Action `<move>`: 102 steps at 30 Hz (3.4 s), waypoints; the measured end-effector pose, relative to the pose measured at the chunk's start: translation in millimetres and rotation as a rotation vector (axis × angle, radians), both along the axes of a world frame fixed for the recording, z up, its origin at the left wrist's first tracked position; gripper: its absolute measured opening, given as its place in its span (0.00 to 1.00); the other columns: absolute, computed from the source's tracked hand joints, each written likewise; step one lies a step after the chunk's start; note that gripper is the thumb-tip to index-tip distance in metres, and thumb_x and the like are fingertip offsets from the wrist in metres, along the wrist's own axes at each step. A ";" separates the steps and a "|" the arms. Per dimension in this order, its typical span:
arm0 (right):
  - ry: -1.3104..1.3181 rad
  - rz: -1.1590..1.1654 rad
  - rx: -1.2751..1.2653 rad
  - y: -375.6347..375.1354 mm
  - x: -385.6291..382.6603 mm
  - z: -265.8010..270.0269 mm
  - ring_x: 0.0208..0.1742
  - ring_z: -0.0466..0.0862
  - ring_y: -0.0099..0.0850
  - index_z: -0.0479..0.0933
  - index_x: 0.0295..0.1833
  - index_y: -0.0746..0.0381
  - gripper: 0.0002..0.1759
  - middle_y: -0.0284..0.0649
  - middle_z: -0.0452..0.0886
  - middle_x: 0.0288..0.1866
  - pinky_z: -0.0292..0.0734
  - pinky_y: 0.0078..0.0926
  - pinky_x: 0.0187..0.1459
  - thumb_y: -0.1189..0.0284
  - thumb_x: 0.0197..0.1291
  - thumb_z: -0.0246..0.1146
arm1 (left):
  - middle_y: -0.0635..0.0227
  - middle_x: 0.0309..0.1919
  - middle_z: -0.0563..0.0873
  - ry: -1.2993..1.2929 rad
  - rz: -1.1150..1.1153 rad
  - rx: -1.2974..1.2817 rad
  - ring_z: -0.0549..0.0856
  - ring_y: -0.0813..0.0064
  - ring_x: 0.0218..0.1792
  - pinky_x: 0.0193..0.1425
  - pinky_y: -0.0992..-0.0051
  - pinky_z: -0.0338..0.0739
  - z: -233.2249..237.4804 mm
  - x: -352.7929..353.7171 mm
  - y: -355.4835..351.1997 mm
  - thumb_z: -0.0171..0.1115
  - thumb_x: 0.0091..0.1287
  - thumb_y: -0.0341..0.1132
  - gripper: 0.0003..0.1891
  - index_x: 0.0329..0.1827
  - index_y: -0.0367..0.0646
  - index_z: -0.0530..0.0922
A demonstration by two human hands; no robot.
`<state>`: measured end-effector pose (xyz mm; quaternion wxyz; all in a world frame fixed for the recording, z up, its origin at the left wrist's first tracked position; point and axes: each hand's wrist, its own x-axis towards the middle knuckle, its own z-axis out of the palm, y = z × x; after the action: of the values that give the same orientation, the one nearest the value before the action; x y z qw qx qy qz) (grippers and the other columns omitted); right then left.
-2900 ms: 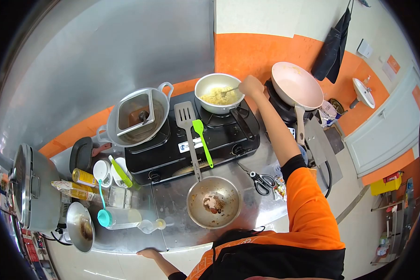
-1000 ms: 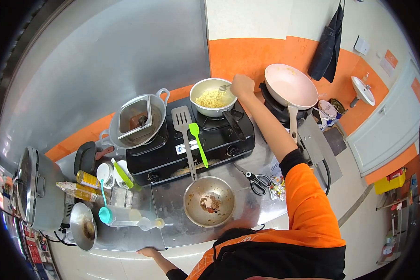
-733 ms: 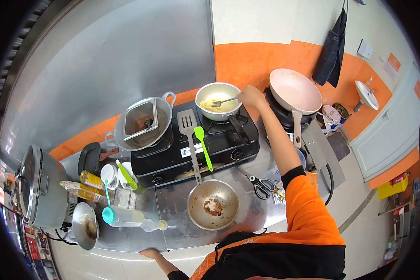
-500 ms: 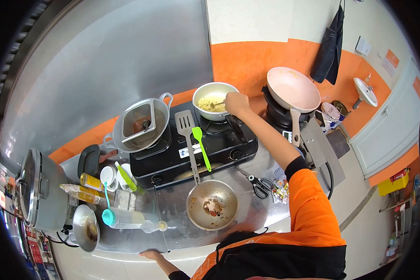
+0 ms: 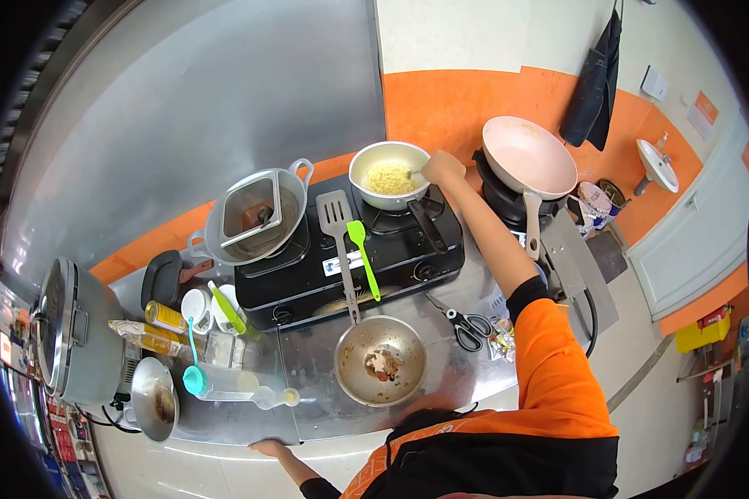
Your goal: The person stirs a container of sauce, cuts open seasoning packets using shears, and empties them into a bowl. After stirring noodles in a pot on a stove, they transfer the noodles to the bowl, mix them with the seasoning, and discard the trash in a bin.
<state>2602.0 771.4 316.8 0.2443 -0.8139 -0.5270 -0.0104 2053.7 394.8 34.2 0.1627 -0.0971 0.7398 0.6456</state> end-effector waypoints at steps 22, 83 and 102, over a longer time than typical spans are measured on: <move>-0.243 0.156 -0.108 -24.6 -30.0 42.5 0.42 0.83 0.44 0.81 0.36 0.62 0.12 0.49 0.82 0.38 0.77 0.42 0.41 0.68 0.53 0.55 | 0.37 0.58 0.68 0.289 -0.096 -0.156 0.71 0.50 0.58 0.64 0.65 0.62 -75.1 -40.0 -12.5 0.31 0.72 0.43 0.28 0.62 0.22 0.58; 0.092 0.066 -0.132 -24.7 11.5 14.9 0.47 0.81 0.43 0.81 0.41 0.62 0.15 0.49 0.81 0.43 0.76 0.37 0.45 0.70 0.47 0.58 | 0.63 0.44 0.69 0.497 -0.913 -0.014 0.71 0.71 0.45 0.49 0.71 0.67 123.2 184.2 -29.2 0.52 0.65 0.35 0.19 0.58 0.40 0.65; 0.412 0.607 -0.127 -288.5 -22.6 -3.8 0.27 0.80 0.41 0.79 0.27 0.64 0.16 0.48 0.78 0.23 0.72 0.36 0.32 0.63 0.58 0.55 | 0.68 0.29 0.81 0.420 -1.432 0.043 0.74 0.83 0.29 0.36 0.81 0.70 97.9 219.4 37.4 0.54 0.66 0.34 0.18 0.59 0.39 0.72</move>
<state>2579.5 482.9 313.0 0.2863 -0.6192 -0.6838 0.2590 2273.1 432.2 132.0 0.4005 0.5371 0.6248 0.4009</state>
